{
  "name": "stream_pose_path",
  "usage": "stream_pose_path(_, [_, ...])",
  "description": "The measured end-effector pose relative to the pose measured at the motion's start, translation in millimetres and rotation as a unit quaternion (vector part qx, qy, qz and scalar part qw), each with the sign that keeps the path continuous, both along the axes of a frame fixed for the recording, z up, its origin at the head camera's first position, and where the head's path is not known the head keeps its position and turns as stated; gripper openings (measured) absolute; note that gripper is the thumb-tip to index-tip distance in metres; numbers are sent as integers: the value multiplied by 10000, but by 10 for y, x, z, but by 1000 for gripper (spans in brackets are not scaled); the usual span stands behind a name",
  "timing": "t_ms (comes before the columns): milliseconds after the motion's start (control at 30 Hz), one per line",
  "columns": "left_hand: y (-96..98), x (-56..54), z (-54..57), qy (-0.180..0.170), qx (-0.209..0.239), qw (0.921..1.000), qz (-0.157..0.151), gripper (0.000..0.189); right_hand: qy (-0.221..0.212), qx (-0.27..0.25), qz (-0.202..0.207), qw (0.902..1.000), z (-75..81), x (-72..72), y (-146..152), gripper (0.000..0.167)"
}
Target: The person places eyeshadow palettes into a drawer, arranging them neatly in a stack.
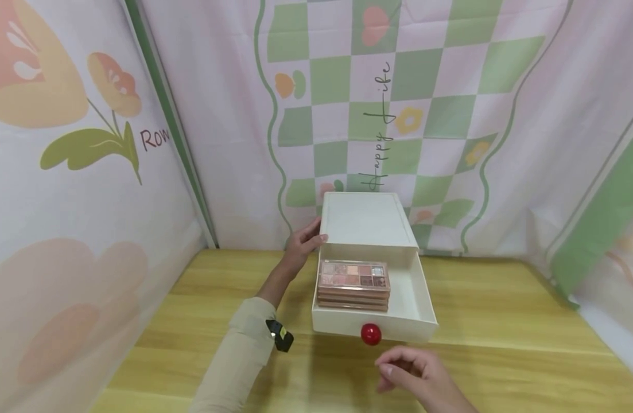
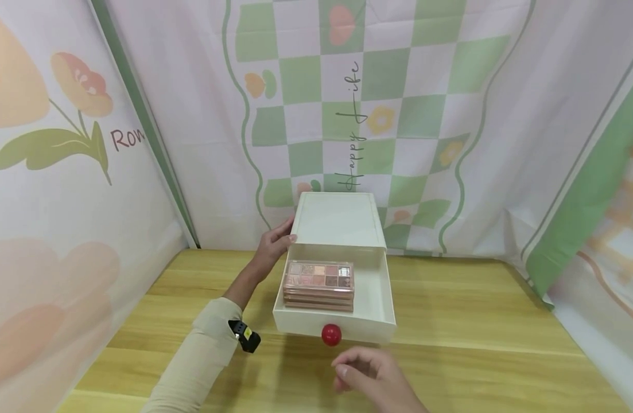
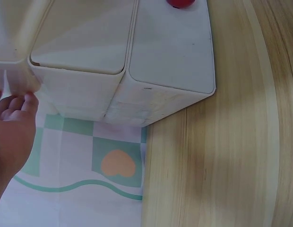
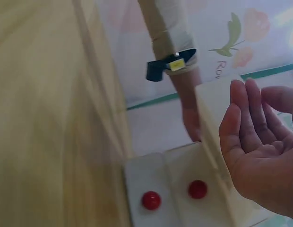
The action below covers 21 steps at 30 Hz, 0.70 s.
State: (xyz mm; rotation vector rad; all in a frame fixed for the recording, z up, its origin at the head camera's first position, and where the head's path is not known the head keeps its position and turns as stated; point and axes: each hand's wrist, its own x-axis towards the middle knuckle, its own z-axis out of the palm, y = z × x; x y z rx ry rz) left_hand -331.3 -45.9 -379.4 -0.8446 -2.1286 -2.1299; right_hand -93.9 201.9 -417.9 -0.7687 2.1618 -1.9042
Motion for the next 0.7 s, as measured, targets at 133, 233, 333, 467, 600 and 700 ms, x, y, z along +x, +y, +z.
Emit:
stream_pose_path(133, [2,0,-4,20,19,10000,-42,65,-969,-178,118,9951,-19,-27,-41,29])
stream_pose_path(233, [0,2,-5,13,21,10000,-26,65,-1400,-501,334,9883,-26,-72,-73,30])
stream_pose_path(333, [-2,5,-1,1,7,10000,15,66,-1457,-959,752,9818,-25,-120,-108,34])
stream_pose_path(467, [-2,6,3,-7,13,10000,33,65,-1450,-1496,1177,9710,-24,-173,-166,39])
stream_pose_path(600, [2,-3,-1,4,38,10000,0,64,-1566,-1759,1253,9638,-31,-222,-213,41])
stream_pose_path(700, [3,-6,-2,24,47,10000,-17,64,-1721,-1815,1182,9610,-8,-233,-236,43])
